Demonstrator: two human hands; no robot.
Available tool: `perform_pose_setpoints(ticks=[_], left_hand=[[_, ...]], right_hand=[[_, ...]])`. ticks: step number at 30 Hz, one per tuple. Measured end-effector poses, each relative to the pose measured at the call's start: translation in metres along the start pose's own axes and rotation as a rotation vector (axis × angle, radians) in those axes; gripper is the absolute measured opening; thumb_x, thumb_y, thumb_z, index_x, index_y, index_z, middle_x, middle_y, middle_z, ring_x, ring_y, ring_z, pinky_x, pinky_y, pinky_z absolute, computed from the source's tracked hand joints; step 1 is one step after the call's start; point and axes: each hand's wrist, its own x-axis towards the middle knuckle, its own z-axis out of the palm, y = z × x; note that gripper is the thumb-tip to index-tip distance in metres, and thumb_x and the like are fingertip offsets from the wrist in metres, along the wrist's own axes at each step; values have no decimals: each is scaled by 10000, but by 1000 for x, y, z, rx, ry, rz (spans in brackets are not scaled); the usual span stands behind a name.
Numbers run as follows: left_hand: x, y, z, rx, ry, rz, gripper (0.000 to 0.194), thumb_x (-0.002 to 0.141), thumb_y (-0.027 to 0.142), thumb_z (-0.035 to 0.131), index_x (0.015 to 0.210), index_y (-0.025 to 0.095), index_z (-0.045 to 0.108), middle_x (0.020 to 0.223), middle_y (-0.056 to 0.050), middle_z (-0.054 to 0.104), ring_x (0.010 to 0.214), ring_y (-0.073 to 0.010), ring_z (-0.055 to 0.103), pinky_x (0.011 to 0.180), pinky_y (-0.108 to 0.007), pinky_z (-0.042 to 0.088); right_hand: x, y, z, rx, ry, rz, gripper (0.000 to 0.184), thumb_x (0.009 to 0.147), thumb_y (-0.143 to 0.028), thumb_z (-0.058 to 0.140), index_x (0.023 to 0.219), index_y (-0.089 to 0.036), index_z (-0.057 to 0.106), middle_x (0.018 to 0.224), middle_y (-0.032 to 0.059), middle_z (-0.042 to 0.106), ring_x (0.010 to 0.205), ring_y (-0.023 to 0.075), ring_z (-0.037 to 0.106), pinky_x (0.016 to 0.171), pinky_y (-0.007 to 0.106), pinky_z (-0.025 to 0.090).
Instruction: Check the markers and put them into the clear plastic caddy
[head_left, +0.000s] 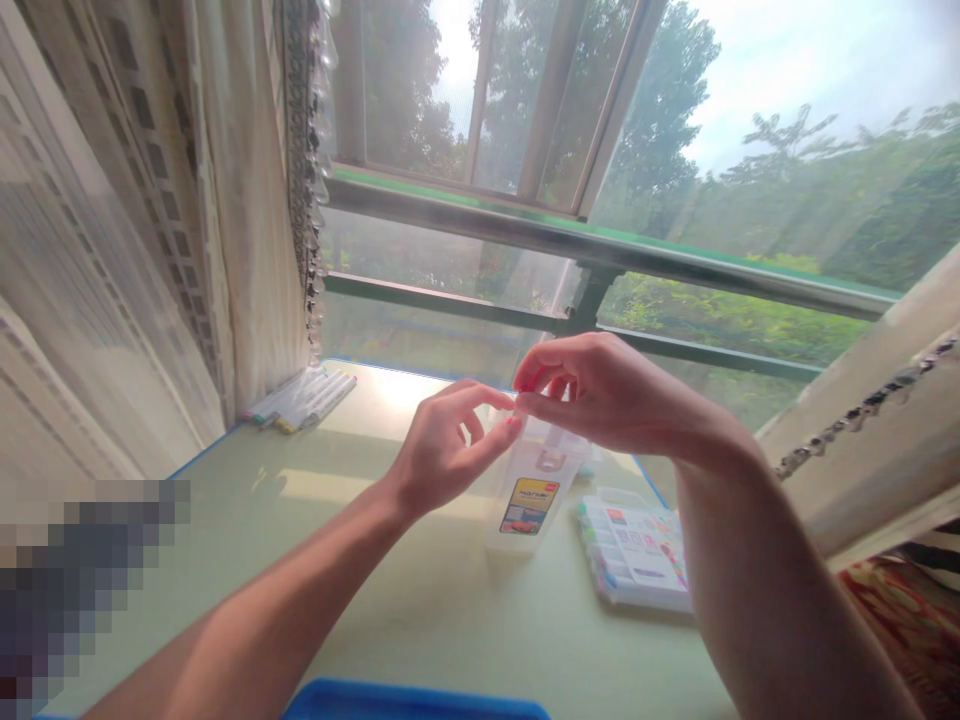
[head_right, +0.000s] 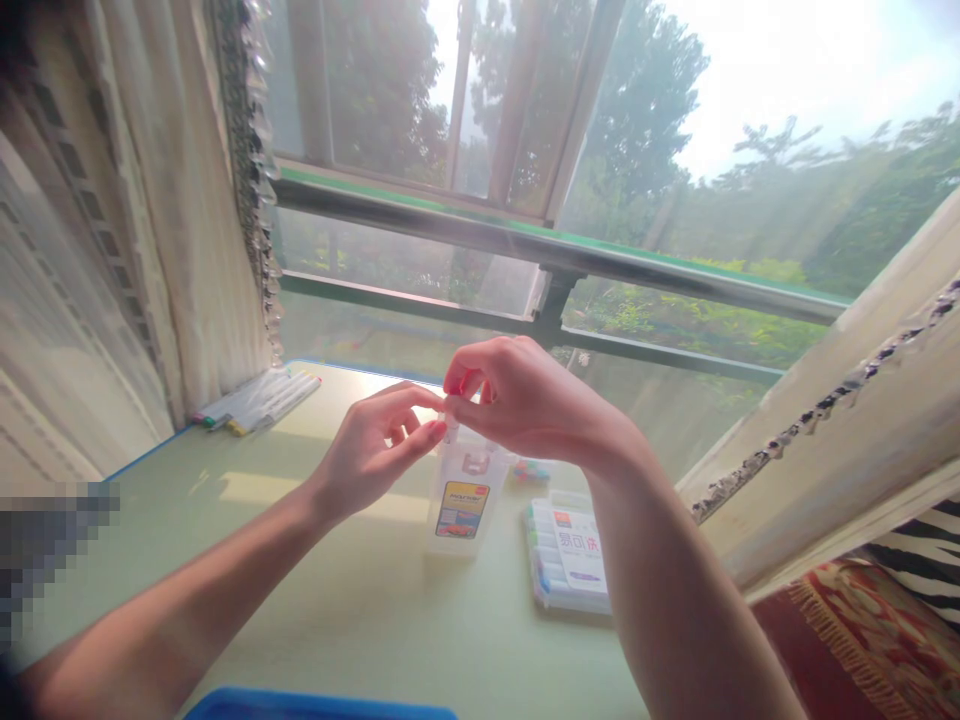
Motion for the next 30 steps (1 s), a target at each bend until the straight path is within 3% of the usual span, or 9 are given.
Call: perform_pose_setpoints(ticks=[6, 16, 23, 30], left_hand=[[-1, 1, 1, -106, -41, -32, 260, 862, 337, 737, 1036, 146, 706, 1042, -95, 754, 561, -81, 580, 440, -198, 420], [-4, 2, 1, -145, -80, 28, 290, 875, 295, 712, 1103, 177, 579, 1064, -67, 677, 573, -56, 577, 445, -172, 415], [-4, 4, 1, -127, -90, 64, 267, 884, 273, 692, 1097, 174, 566, 1060, -57, 663, 565, -50, 570, 449, -179, 426], [-4, 3, 1, -121, -96, 68, 278, 889, 281, 689, 1109, 165, 565, 1061, -61, 663, 572, -50, 575, 456, -181, 431]], right_hand=[[0, 4, 1, 35, -28, 8, 87, 851, -199, 705, 809, -182, 779, 681, -12, 723, 590, 104, 627, 571, 217, 440], [-1, 5, 0, 26, -102, -12, 58, 826, -209, 765, 804, -181, 810, 632, -16, 690, 579, 105, 583, 547, 225, 417], [1, 2, 2, -34, -144, -19, 76, 776, -110, 757, 748, -173, 790, 657, -19, 709, 593, 96, 592, 578, 225, 407], [2, 2, 4, -48, -140, 13, 71, 752, -114, 747, 709, -165, 770, 615, -34, 659, 575, 87, 539, 559, 229, 372]])
